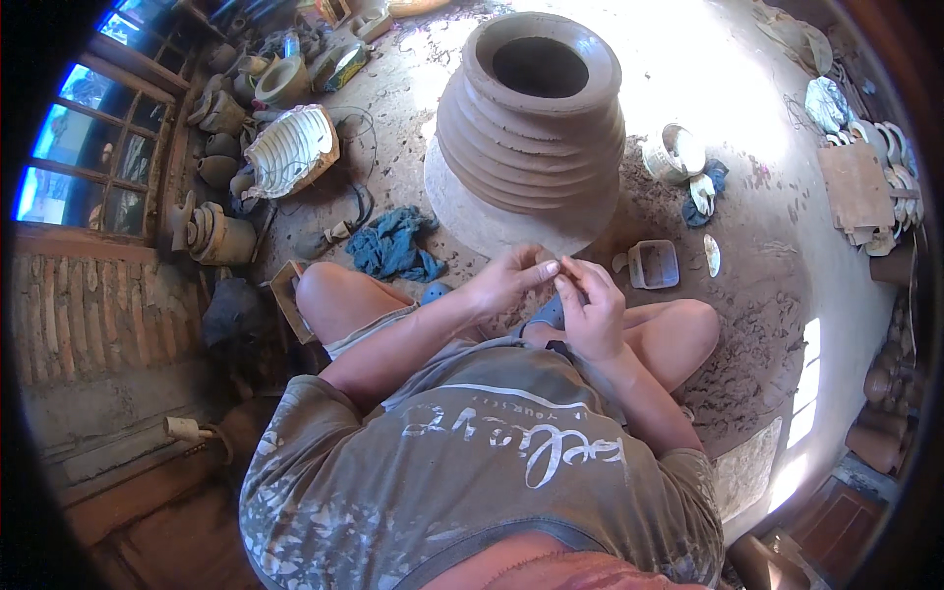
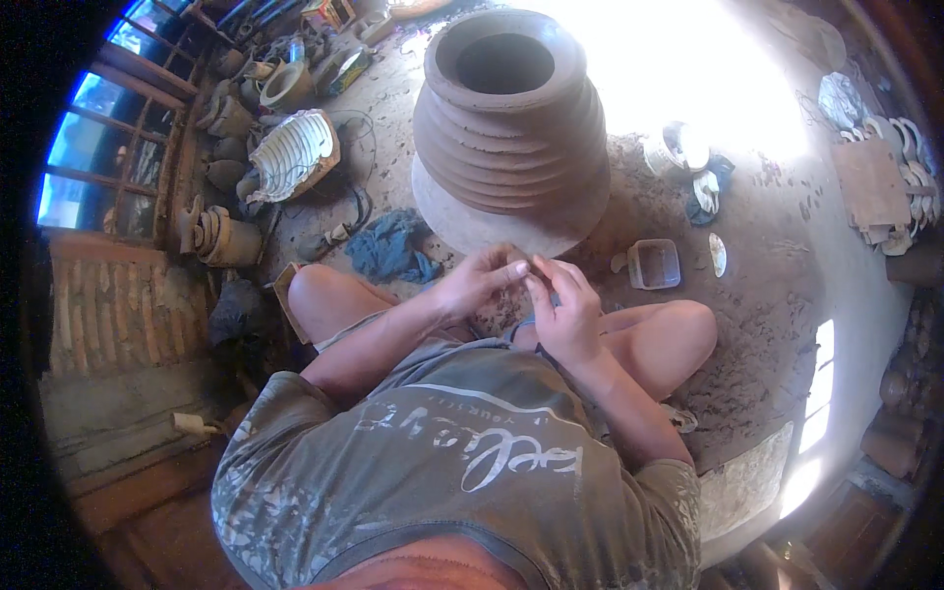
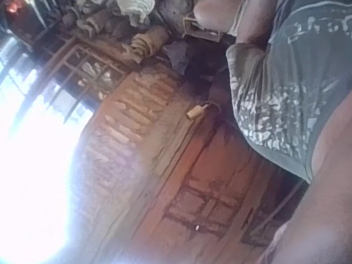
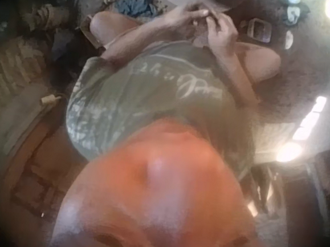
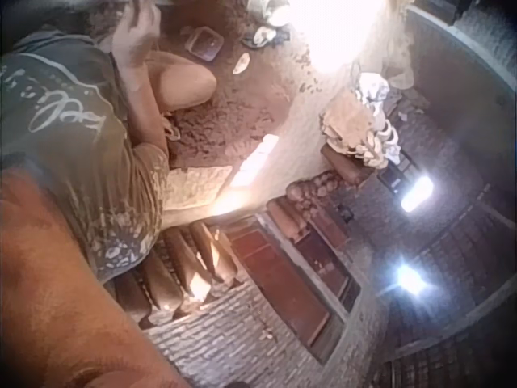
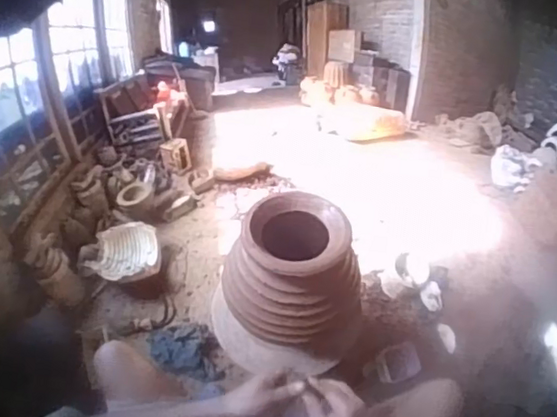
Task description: The person shapes the exterior of a large clay pot on a pottery wheel by hand, using their fingers to smooth the ridges and refine the rim while the wheel rotates.
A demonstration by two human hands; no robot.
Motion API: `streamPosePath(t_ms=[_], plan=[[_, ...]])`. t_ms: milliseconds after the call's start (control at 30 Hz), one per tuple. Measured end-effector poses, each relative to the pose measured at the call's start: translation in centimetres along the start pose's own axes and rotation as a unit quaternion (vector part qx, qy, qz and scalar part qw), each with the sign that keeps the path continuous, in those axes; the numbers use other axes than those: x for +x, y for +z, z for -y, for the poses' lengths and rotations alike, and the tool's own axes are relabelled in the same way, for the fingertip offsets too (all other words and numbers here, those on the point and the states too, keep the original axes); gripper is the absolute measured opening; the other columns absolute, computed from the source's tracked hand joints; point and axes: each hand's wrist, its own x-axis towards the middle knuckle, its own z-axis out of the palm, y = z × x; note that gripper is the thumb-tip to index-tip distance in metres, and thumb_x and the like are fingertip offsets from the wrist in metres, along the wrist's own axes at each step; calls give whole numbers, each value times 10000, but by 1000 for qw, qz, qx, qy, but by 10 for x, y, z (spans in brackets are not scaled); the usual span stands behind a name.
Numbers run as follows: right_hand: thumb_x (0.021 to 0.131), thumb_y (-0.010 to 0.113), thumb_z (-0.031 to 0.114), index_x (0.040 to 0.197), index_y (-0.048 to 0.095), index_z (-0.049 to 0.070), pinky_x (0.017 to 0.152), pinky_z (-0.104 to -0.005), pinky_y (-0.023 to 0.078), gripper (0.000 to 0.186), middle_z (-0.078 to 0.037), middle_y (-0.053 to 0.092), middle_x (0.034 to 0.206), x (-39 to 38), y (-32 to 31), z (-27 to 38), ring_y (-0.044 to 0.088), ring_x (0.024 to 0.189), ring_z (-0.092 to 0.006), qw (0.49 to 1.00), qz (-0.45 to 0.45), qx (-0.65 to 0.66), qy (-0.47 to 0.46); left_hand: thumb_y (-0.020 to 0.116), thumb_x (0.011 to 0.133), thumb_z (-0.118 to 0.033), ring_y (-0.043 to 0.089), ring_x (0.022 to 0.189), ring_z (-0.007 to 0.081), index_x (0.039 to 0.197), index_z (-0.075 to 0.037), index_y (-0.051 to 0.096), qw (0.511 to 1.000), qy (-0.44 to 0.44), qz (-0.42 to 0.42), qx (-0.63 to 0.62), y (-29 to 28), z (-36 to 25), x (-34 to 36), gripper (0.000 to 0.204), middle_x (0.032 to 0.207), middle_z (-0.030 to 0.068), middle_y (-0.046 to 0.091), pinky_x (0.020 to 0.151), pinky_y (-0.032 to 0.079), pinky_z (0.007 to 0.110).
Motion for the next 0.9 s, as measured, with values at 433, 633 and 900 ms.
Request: streamPosePath(t_ms=[433,633,900], plan=[[949,698,9,1089,709,-43,770,-397,578,150,-203,715,1004,13,-13,0,719,883,-364,996,-31,-45,-72,446,1143,-426,553,763,64,1133,-77,631,997,69,16,-8,7,-6,-6,395,904,-9,642,641,413,240],[942,729,37,1168,705,-45,787,-377,590,242,-184,701,1045,6,-9,-3,727,884,-300,987,-53,116,101,379,1134,-503,566,765,94,1160,-103,618,987,21,-26,-156,12,-8,-7,466,936,8,640,625,407,258],[919,741,74,1215,667,-67,837,-412,571,336,-181,650,1070,9,-18,3,665,972,-351,987,39,-105,-112,337,1124,-571,522,720,95,1082,-117,642,1000,-11,12,-24,17,25,-4,548,899,5,639,623,404,266]])
